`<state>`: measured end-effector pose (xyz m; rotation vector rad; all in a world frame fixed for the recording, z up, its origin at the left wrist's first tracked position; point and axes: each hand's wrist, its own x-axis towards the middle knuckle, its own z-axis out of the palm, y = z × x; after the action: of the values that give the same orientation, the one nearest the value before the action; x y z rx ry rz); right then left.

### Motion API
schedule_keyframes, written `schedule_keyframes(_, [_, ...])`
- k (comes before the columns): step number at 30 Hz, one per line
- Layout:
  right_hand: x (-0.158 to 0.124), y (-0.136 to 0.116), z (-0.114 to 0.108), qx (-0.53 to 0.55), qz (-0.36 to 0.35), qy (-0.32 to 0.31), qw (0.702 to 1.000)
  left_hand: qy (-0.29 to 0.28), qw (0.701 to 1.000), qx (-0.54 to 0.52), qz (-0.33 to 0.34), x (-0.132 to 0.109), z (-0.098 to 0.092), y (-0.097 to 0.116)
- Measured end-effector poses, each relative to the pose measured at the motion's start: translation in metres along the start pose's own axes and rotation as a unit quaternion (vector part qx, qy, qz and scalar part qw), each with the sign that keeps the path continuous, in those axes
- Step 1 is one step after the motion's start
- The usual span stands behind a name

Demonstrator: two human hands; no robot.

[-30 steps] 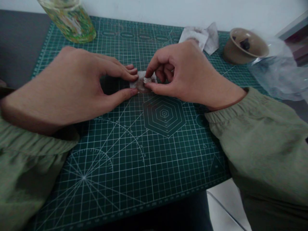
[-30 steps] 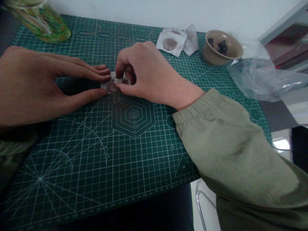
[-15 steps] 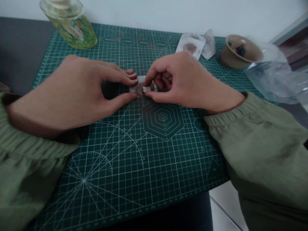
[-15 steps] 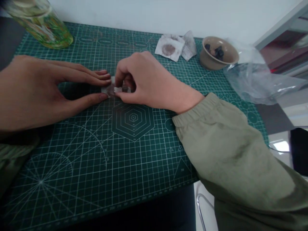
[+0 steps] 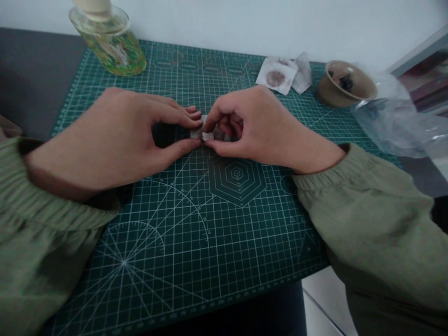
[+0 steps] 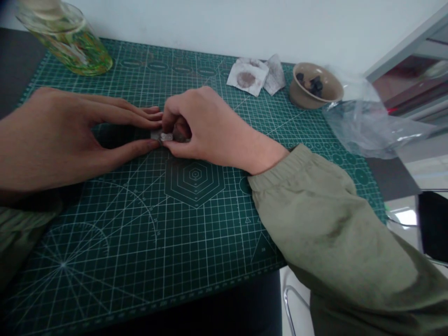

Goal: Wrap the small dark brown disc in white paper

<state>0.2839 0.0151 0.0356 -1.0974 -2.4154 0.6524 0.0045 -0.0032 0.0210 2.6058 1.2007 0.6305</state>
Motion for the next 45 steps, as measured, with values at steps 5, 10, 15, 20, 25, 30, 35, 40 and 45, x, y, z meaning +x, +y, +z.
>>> schedule_keyframes(5, [0.001, 0.001, -0.001, -0.025, 0.025, 0.044, 0.998, -0.006, 1.000, -0.018, -0.003, 0.000, 0.001, 0.000])
schedule_keyframes(10, [-0.001, 0.000, -0.003, -0.001, 0.017, -0.003, 1.000, -0.013, 1.000, -0.021, 0.003, 0.002, 0.002, 0.000])
schedule_keyframes(15, [0.002, 0.003, 0.002, -0.008, 0.007, 0.037, 0.999, -0.006, 1.000, -0.001, 0.000, 0.002, 0.001, 0.000])
schedule_keyframes(20, [0.001, 0.007, 0.004, -0.002, -0.004, 0.047, 0.999, -0.004, 0.999, -0.038, 0.011, 0.003, 0.003, -0.003])
schedule_keyframes(25, [0.000, 0.015, 0.008, 0.038, -0.029, 0.023, 0.999, -0.022, 0.999, -0.035, 0.003, 0.003, 0.002, -0.001])
schedule_keyframes(30, [0.002, 0.020, 0.011, 0.029, -0.057, 0.074, 0.995, -0.033, 0.999, -0.009, -0.005, 0.001, 0.002, 0.001])
schedule_keyframes(35, [0.003, 0.016, 0.009, 0.024, -0.040, 0.046, 0.998, -0.030, 0.999, -0.024, 0.009, 0.002, 0.002, 0.001])
schedule_keyframes(40, [0.002, 0.006, 0.006, 0.016, -0.021, 0.017, 1.000, -0.015, 1.000, -0.020, 0.012, 0.002, 0.003, -0.003])
schedule_keyframes(45, [0.002, -0.002, 0.002, -0.015, 0.033, 0.031, 0.999, 0.025, 1.000, -0.008, 0.007, -0.001, 0.009, -0.013])
